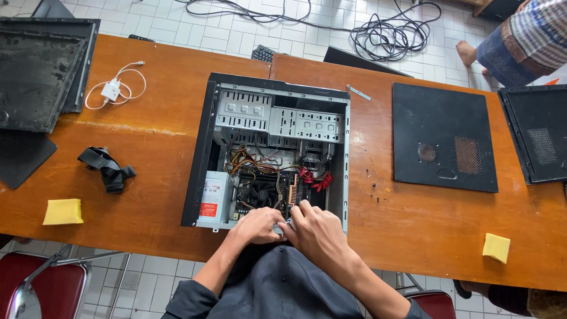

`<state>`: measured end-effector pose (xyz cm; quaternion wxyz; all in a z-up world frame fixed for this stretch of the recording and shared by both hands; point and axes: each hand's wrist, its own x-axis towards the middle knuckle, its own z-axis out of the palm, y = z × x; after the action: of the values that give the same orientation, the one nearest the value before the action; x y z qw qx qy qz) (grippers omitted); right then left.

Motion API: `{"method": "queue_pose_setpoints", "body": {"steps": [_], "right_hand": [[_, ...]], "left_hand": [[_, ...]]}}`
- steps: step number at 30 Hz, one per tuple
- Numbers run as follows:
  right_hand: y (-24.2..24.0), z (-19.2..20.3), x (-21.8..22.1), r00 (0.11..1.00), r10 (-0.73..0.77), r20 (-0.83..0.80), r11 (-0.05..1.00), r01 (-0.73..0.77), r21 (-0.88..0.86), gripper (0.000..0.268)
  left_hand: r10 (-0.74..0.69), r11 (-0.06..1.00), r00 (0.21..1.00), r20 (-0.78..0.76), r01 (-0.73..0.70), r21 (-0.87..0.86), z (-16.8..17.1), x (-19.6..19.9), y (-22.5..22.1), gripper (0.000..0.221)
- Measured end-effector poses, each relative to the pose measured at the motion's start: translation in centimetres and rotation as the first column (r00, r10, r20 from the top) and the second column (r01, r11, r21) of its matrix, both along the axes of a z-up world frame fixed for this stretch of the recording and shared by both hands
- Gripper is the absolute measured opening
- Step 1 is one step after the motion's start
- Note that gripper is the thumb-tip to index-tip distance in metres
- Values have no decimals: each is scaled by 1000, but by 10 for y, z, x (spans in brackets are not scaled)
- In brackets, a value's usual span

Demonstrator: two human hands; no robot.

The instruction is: Connecting internal cables and installing an expansion card into a desktop computer motherboard.

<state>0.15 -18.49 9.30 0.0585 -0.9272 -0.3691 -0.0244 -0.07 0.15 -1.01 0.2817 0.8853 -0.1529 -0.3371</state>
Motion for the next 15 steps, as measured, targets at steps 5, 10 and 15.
{"method": "queue_pose_setpoints", "body": {"steps": [5,10,15], "right_hand": [[-8,29,0,941,173,-291,984,-154,87,36],[-16,32,3,864,302,-403,953,-278,120,38],[-8,-10,2,993,65,-96,996,-71,-62,55]], "left_hand": [[-15,1000,999,49,16,-17,-16,-2,3,36],[-8,999,997,78,12,-50,-17,-4,2,36],[-40,999,989,139,45,-28,-34,-6,4,41]]}}
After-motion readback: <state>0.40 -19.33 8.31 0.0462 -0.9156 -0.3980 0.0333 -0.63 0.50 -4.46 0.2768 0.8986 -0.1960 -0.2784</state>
